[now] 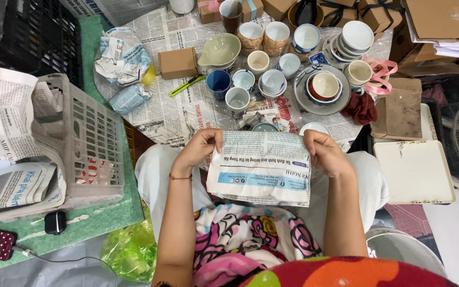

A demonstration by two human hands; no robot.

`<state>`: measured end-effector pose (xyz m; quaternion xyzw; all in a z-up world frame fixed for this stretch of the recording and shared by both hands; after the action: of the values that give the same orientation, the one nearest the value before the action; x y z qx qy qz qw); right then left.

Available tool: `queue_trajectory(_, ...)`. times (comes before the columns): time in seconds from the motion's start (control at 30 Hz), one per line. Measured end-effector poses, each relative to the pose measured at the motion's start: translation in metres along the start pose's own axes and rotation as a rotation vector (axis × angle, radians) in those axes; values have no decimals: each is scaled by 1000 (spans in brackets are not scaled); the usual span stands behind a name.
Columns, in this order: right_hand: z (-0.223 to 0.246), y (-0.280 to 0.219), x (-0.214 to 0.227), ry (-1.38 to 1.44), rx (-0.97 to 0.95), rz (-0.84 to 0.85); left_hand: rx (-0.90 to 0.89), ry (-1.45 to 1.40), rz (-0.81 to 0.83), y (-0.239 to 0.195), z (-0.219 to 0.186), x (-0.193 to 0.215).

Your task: The person wraps small ceramic cups and bowls individually in newspaper. They pick up each item, fold a sheet of newspaper around it, and place the wrapped item on a growing stack on the table.

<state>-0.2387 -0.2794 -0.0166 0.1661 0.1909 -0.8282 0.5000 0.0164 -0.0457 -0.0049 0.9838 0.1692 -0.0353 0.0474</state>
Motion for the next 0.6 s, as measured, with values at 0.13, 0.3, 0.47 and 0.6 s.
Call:
queue_trajectory(0.13,19,2,-30,255,24,90,-11,100,-72,3,0,3)
queue_trajectory(0.3,41,4,-62,77,-122,-286,-156,228,-258,8,-13,-1)
queue_trajectory(0.47,38,11,-78,-386,19,-279,-148,345,-349,7,-20,-7)
queue_trajectory(0.6,34,8,-51,-317,-50,-299,-129,280,-267,3,-26,-1)
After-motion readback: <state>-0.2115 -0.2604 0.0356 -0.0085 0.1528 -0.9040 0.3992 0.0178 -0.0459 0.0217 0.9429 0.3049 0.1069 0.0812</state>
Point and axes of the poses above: each hand's wrist, its own y-axis towards the middle knuckle, its own x-axis out of the back of the hand, z = x × y, the point moved 5 cm from there along y, towards the middle knuckle, and after that the axes turned 4 degrees about -z, right-handed, at the moved point
